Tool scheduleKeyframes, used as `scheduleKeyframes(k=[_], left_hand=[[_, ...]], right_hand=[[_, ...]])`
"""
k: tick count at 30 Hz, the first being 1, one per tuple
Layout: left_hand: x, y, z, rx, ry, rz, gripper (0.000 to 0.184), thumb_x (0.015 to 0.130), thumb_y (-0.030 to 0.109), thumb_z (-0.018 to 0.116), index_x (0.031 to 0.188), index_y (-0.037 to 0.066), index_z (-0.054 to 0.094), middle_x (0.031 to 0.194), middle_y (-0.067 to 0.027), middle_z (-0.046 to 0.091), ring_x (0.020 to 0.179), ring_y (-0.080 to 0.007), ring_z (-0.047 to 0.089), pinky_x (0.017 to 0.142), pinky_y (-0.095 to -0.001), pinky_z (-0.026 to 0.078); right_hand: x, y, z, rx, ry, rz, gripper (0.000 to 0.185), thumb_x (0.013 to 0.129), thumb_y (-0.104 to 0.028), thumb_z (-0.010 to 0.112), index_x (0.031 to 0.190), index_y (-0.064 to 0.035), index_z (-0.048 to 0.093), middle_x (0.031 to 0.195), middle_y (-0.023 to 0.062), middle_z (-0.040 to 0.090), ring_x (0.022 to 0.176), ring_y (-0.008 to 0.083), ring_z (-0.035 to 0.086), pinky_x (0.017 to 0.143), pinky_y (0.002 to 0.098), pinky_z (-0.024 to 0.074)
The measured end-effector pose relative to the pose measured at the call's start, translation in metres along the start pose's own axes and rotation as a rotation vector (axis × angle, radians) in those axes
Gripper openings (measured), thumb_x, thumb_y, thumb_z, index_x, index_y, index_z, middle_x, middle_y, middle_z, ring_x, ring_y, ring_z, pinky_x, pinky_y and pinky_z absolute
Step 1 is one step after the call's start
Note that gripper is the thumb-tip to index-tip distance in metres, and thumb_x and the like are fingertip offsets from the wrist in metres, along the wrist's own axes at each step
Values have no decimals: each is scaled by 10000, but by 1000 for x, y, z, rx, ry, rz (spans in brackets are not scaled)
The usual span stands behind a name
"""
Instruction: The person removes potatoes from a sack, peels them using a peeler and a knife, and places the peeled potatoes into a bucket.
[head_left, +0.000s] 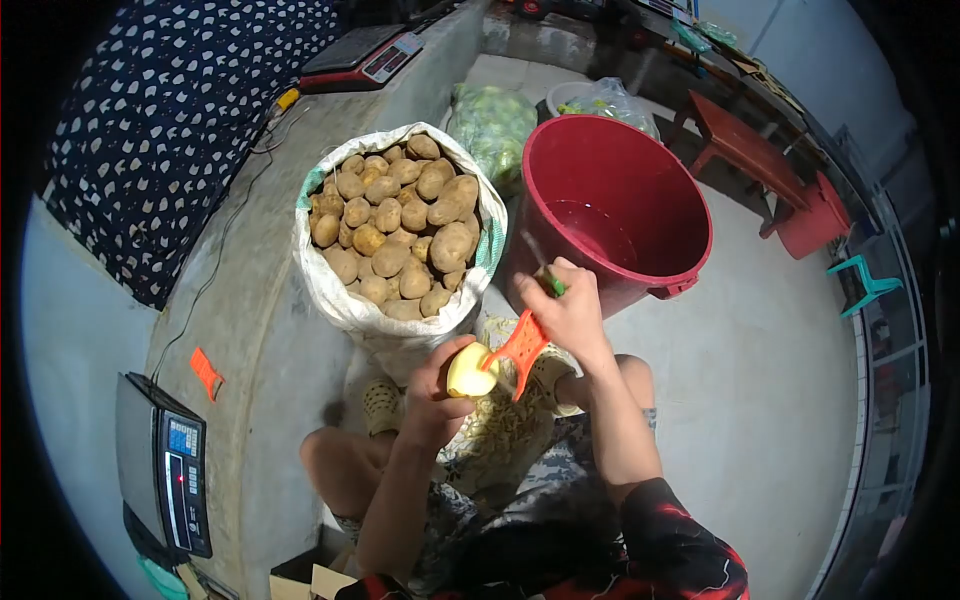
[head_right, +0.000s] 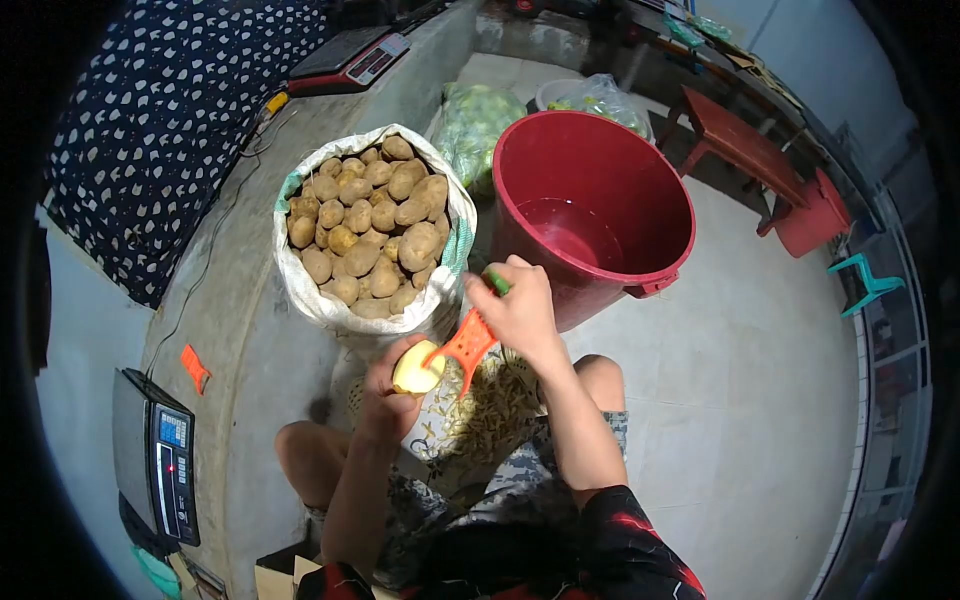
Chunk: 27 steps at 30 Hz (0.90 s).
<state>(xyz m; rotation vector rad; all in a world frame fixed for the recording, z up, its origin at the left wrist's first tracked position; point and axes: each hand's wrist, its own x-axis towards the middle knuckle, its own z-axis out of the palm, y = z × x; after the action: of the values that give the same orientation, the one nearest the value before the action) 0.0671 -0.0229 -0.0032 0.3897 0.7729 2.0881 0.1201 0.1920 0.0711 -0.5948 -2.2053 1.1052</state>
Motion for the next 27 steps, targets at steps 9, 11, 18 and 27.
scheduleKeyframes(k=[9,11,18,27], left_hand=[[-4,8,9,-58,-73,-61,949,558,108,874,1373,-96,433,1258,-126,591,1141,-207,595,1011,-334,463],[-3,4,12,-134,-23,-49,933,562,95,851,1374,-96,432,1258,-130,592,1154,-210,587,1025,-336,451],[-4,2,6,-121,-45,-4,851,629,87,766,1386,-93,420,1286,-141,577,1193,-230,564,1087,-353,397],[-2,-3,12,-34,-15,9,867,670,230,799,1382,-93,424,1291,-141,571,1209,-237,540,1087,-368,376]], right_hand=[[9,24,6,-20,4,43,407,798,-302,721,635,41,574,594,188,483,540,382,480,538,465,390],[-1,-3,-1,-69,-3,-19,403,797,-303,722,643,43,584,602,187,496,539,392,475,536,484,374],[13,32,10,36,-65,261,364,808,-299,716,678,28,624,668,188,567,555,378,499,552,483,392],[9,24,9,-104,23,78,265,739,-225,717,607,-25,603,589,132,464,597,333,478,617,468,350]])
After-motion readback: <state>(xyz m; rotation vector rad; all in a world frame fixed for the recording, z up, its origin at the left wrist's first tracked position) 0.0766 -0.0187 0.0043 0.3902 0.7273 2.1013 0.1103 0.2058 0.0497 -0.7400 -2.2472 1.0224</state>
